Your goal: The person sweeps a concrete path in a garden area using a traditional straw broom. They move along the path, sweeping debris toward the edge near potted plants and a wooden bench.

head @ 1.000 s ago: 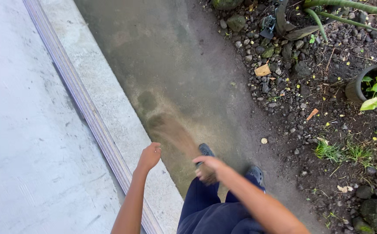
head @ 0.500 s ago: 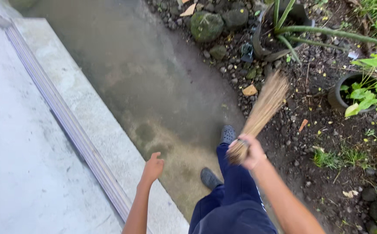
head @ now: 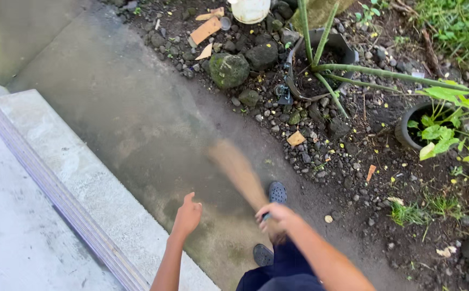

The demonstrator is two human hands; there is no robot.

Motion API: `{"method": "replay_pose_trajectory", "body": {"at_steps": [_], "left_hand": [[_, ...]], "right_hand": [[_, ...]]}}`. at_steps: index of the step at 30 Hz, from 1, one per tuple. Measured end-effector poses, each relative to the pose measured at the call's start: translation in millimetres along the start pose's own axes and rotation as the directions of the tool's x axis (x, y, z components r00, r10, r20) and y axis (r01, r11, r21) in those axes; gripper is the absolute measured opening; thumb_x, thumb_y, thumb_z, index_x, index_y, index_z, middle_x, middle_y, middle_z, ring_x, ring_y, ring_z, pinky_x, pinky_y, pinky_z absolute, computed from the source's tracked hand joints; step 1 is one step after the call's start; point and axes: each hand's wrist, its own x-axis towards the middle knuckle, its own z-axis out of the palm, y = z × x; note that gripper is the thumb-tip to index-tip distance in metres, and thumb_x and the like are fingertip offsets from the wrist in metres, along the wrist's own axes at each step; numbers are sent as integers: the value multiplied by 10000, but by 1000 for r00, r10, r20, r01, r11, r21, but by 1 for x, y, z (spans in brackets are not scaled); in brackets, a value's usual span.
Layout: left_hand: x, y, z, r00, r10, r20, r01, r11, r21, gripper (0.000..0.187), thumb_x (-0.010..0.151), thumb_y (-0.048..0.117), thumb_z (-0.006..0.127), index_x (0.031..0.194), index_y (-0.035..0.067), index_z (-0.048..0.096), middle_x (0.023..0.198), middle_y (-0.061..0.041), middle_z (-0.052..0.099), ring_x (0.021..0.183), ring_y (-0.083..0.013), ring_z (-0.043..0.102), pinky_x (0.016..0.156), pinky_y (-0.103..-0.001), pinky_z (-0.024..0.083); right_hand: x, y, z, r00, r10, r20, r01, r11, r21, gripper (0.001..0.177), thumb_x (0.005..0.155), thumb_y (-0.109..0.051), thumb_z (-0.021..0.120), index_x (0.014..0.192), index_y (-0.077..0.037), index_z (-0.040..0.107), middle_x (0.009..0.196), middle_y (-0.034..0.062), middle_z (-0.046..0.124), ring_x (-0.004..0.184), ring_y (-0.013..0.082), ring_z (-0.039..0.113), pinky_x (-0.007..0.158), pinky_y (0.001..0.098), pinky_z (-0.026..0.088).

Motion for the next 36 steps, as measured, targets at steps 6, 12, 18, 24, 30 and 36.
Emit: {"method": "replay_pose_trajectory", "body": {"at_steps": [6, 12, 18, 24, 30, 36], "left_hand": [[48, 59, 2, 992, 115, 53, -115, 993, -2, 575, 917, 256, 551, 1451, 67, 447, 1062, -206, 765, 1123, -386, 684, 1001, -442, 492], [79, 97, 4, 982, 169, 85, -176, 981, 82, 496, 937, 243, 554, 1399, 65, 522, 1118, -239, 729, 1177, -409, 641, 1017, -450, 483], [108, 126, -9, 928, 362, 84, -371, 918, 139, 431, 941, 237, 573, 1320, 34, 595, 1205, -244, 696, 1181, -414, 633, 1019, -445, 479], [137, 141, -44, 907, 418, 56, -421, 901, 102, 372, 954, 220, 573, 1267, 36, 654, 1212, -232, 700, 1180, -398, 646, 1016, -429, 491], [189, 134, -89, 943, 299, 146, -312, 947, 78, 410, 939, 240, 575, 1305, 64, 631, 1179, -216, 730, 1176, -364, 671, 1024, -409, 505], [265, 120, -179, 843, 533, 65, -537, 832, 140, 383, 960, 248, 565, 1272, 46, 657, 1253, -236, 675, 1226, -401, 604, 1035, -433, 471]], "right_hand": [[-148, -123, -109, 771, -333, -543, 560, 760, 329, 102, 844, -119, 647, 864, -31, 601, 726, 87, 623, 620, 217, 628, 566, 369, 553], [-132, -48, 55, 834, -307, -458, 492, 789, 367, 152, 782, -165, 690, 741, -48, 602, 610, 127, 602, 510, 290, 603, 502, 448, 542], [-97, -63, 43, 994, 51, -99, -18, 951, 310, 196, 818, -177, 743, 811, -10, 641, 707, 97, 640, 575, 223, 622, 533, 373, 552], [-142, -169, -103, 919, -197, -341, 342, 827, 445, 212, 871, -149, 654, 916, -3, 508, 716, 87, 574, 579, 178, 557, 503, 347, 506], [-155, -190, -30, 623, -479, -618, 781, 426, 457, 169, 880, -191, 583, 934, -61, 488, 751, 84, 572, 660, 232, 600, 634, 403, 548], [-89, -225, 177, 645, -428, -634, 764, 382, 520, 157, 823, -208, 583, 883, -93, 493, 725, 88, 556, 658, 258, 587, 669, 457, 558]]}}
